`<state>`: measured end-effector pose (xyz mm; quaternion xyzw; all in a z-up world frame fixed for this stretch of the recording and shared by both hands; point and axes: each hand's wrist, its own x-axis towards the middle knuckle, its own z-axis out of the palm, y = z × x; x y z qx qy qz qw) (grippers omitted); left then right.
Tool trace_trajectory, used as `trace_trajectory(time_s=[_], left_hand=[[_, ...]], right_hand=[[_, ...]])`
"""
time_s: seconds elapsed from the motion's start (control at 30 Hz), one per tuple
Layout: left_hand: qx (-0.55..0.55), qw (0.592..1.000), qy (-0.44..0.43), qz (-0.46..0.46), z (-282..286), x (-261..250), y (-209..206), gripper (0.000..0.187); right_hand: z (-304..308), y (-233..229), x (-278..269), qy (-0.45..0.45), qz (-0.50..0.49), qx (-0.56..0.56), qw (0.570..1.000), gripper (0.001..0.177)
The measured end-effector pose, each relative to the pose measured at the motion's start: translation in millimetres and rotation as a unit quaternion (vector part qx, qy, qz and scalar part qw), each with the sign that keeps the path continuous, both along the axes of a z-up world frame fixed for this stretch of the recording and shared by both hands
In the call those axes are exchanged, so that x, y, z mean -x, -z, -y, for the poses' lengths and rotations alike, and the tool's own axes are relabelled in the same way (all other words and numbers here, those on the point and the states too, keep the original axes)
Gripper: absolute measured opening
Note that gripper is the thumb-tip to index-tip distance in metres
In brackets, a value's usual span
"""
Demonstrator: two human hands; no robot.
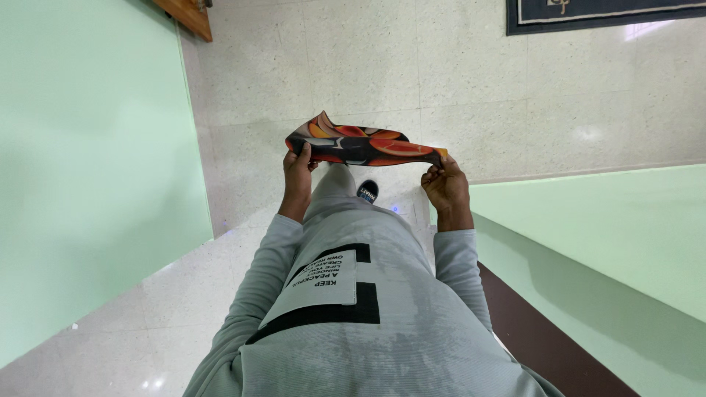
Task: The person picks up a small mat, walks to a staircase, and repeatedly shakes and beats the mat against the wall to remove dust before returning it to the floor.
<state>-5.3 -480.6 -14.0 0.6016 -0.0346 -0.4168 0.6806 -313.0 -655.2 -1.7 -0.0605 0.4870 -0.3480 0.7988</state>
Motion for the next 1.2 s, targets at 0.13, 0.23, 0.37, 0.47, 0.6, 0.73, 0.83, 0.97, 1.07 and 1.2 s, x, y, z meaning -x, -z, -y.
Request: trace_trajectory(time_s=[0.13, 0.23, 0.37, 0.47, 0.6, 0.73, 0.83, 0.97, 1.07, 1.2], left_hand=[[-0.002, 1.0, 0.008, -0.012, 53.8, -23.1, 15.4, 0.019], [-0.029, 0.999, 0.027, -0.01, 104.8, -40.4, 21.0, 0.02], [-0.034, 0.998, 0.059, -0.016, 193.5, -69.0, 18.8, 0.022], [-0.037, 0.995, 0.087, -0.023, 259.8, -78.9, 19.0, 0.022], [0.005, 0.987, 0.161, -0.005, 336.2, -89.7, 18.4, 0.024], [0.012, 0.979, 0.202, 0.001, 394.2, -93.3, 15.1, 0.024], [0.005, 0.98, 0.199, -0.009, 427.4, -86.6, 14.5, 0.021], [-0.041, 0.985, 0.164, -0.03, 480.7, -83.6, 19.6, 0.019], [-0.048, 0.989, 0.138, -0.025, 530.8, -80.0, 23.5, 0.019], [-0.025, 0.994, 0.102, -0.031, 599.0, -57.7, 8.2, 0.02]], right_hand=[[40.3, 14.4, -19.1, 0.026, 0.011, -0.03, 0.999, 0.014], [69.2, 15.5, -27.2, 0.024, 0.017, -0.025, 0.999, 0.016], [130.6, -5.8, -54.2, 0.069, 0.013, -0.015, 0.997, 0.014], [172.0, -13.9, -65.8, 0.086, -0.02, -0.007, 0.996, 0.024], [242.7, -9.4, -65.8, 0.14, 0.007, 0.033, 0.99, 0.015], [283.2, -3.7, -70.7, 0.187, 0.01, 0.02, 0.982, 0.015], [307.7, 7.3, -73.3, 0.184, 0.026, -0.003, 0.983, 0.016], [354.8, 25.5, -64.7, 0.182, 0.015, -0.043, 0.982, 0.017], [398.8, 37.1, -46.3, 0.145, 0.029, -0.045, 0.988, 0.025], [499.2, 31.1, -29.8, 0.092, 0.009, -0.054, 0.994, 0.018]])
